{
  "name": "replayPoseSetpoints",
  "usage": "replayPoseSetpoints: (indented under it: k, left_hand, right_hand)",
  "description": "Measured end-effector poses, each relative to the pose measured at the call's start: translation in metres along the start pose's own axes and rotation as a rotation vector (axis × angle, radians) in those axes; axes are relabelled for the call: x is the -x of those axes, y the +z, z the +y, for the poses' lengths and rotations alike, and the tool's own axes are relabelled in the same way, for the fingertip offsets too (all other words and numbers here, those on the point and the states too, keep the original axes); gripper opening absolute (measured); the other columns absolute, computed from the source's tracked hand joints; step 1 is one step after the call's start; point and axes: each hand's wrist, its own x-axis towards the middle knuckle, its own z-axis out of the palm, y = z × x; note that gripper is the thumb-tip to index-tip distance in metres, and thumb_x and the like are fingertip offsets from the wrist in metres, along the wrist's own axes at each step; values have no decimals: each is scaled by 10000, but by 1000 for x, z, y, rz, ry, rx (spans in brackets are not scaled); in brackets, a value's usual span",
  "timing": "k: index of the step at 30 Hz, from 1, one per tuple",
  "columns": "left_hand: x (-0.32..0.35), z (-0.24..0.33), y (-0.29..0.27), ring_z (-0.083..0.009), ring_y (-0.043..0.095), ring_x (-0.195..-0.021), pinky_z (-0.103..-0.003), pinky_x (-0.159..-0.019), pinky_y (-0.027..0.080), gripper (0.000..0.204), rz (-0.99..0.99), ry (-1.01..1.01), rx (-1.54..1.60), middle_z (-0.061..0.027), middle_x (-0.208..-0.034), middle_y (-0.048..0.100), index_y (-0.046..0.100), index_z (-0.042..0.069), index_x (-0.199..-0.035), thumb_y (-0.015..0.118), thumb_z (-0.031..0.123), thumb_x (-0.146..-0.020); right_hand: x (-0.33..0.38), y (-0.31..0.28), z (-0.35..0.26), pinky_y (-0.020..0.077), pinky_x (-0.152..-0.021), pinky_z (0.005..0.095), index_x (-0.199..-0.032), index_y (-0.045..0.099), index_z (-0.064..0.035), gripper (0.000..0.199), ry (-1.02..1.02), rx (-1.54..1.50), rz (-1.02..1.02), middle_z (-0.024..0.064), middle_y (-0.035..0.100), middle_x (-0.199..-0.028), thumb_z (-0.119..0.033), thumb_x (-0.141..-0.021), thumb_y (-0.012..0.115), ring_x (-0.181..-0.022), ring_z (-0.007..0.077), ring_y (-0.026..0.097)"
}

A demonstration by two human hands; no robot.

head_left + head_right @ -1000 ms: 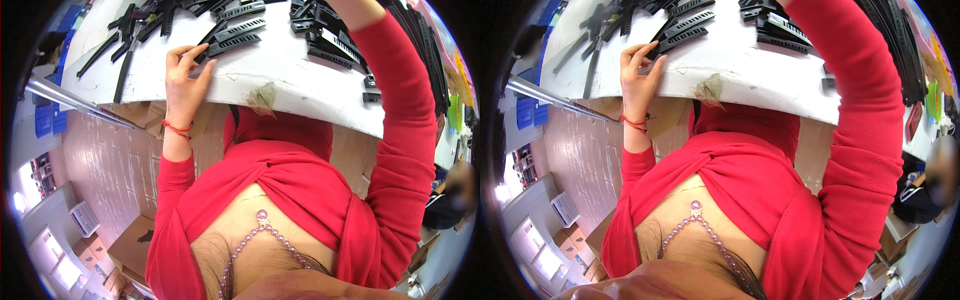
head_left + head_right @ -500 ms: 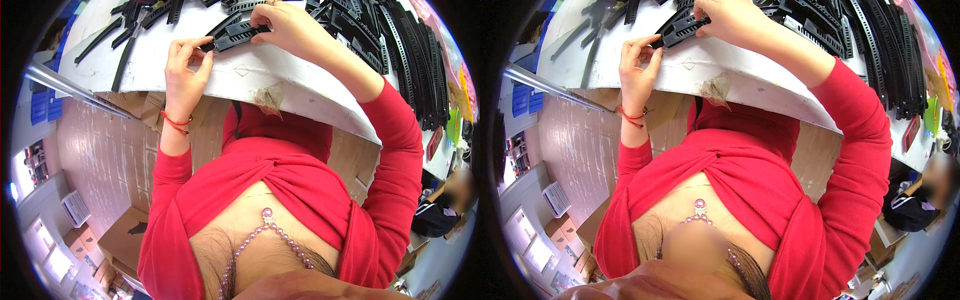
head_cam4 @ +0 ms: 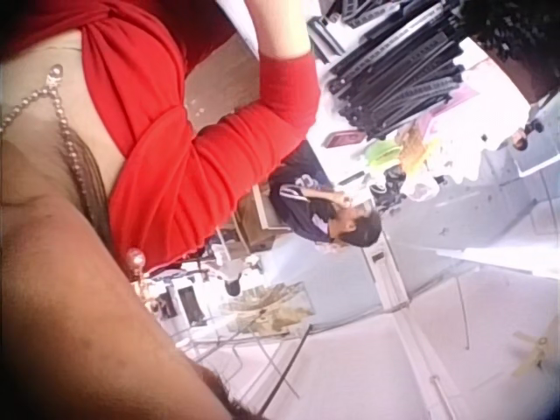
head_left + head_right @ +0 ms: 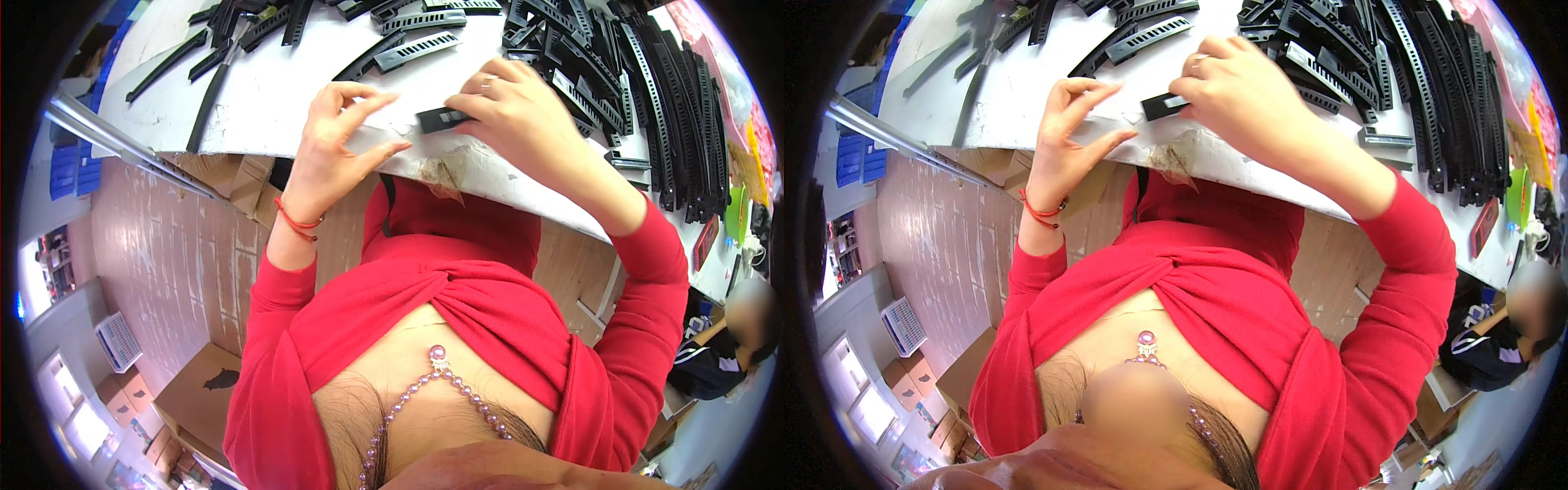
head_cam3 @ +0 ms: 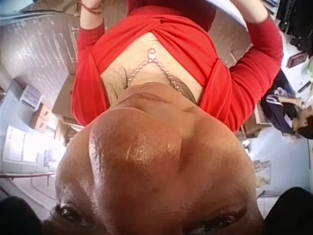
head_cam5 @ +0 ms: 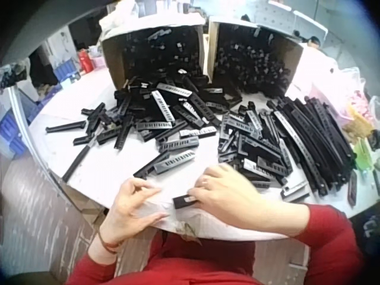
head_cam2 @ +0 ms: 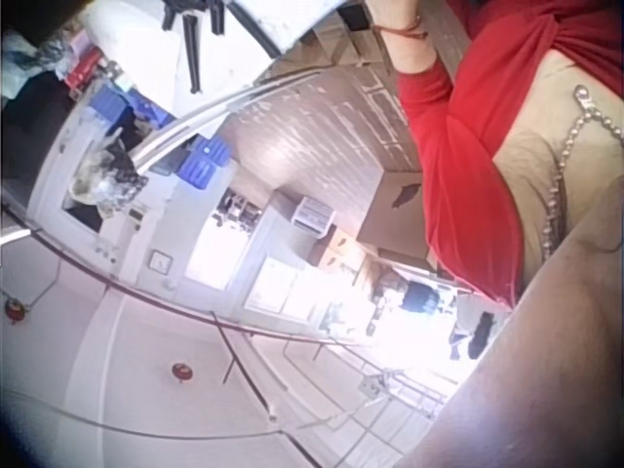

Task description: The recorder is assembling and inspecting black plastic magazine-like toy components at a workbench.

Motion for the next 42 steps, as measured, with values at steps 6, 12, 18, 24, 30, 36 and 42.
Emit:
replayPoseSetpoints:
  k: [6, 12, 18, 24, 30, 36, 42]
  left_hand:
    - [-27, -22, -7, -262, 606, -987, -357, -879, 494, 358, 163, 48, -214, -95, -1109, 637, 744, 64, -1166, 832, 118, -823]
    - [-52, -24, 6, -272, 574, -978, -395, -898, 455, 296, 101, 93, -301, -85, -996, 595, 738, 53, -1086, 807, 180, -828]
    - [-40, 3, 22, -282, 568, -946, -402, -856, 459, 269, 63, 53, -85, -89, -965, 586, 731, 47, -1026, 818, 114, -781]
    - [-18, 28, 17, -269, 599, -926, -354, -815, 515, 369, 67, 31, 144, -100, -1056, 630, 719, 54, -1136, 833, 72, -786]
    - [3, -35, -27, -143, 616, -845, -276, -779, 515, 230, 344, -283, -77, -60, -1021, 679, 742, 76, -1172, 718, 70, -943]
    - [-5, -36, -22, -180, 634, -918, -303, -831, 520, 267, 253, -275, -36, -64, -1038, 683, 751, 76, -1170, 766, 125, -908]
    - [-16, -29, -5, -202, 621, -878, -299, -762, 519, 337, 138, -197, -122, -60, -971, 674, 759, 80, -1145, 836, 95, -817]
  right_hand:
    - [41, -105, 63, 508, -920, 373, -1182, 754, -113, 336, 324, 315, 57, 71, 706, -1095, -178, -854, 777, -1053, 269, 631]
    - [59, -107, 86, 484, -957, 350, -1222, 745, -127, 361, 451, 273, 10, 77, 706, -1148, -248, -883, 770, -1116, 261, 609]
    - [0, -22, 28, 518, -925, 401, -1172, 710, -69, 413, 11, -26, 186, 80, 727, -1082, -164, -781, 803, -1074, 260, 659]
    - [9, -7, 8, 538, -894, 365, -1281, 642, -67, 386, 16, 24, -8, 99, 701, -1034, -83, -896, 621, -1007, 266, 676]
    - [57, -83, 72, 516, -883, 369, -1384, 641, -168, 452, 290, 209, 156, 121, 684, -1090, -72, -944, 680, -985, 276, 642]
    - [100, -76, 85, 496, -902, 393, -1403, 616, -163, 451, 428, 224, 68, 98, 639, -1108, -97, -960, 670, -1017, 285, 594]
    - [82, -71, 73, 492, -893, 383, -1376, 649, -179, 508, 328, 188, 244, 94, 644, -1111, -147, -886, 778, -1006, 288, 593]
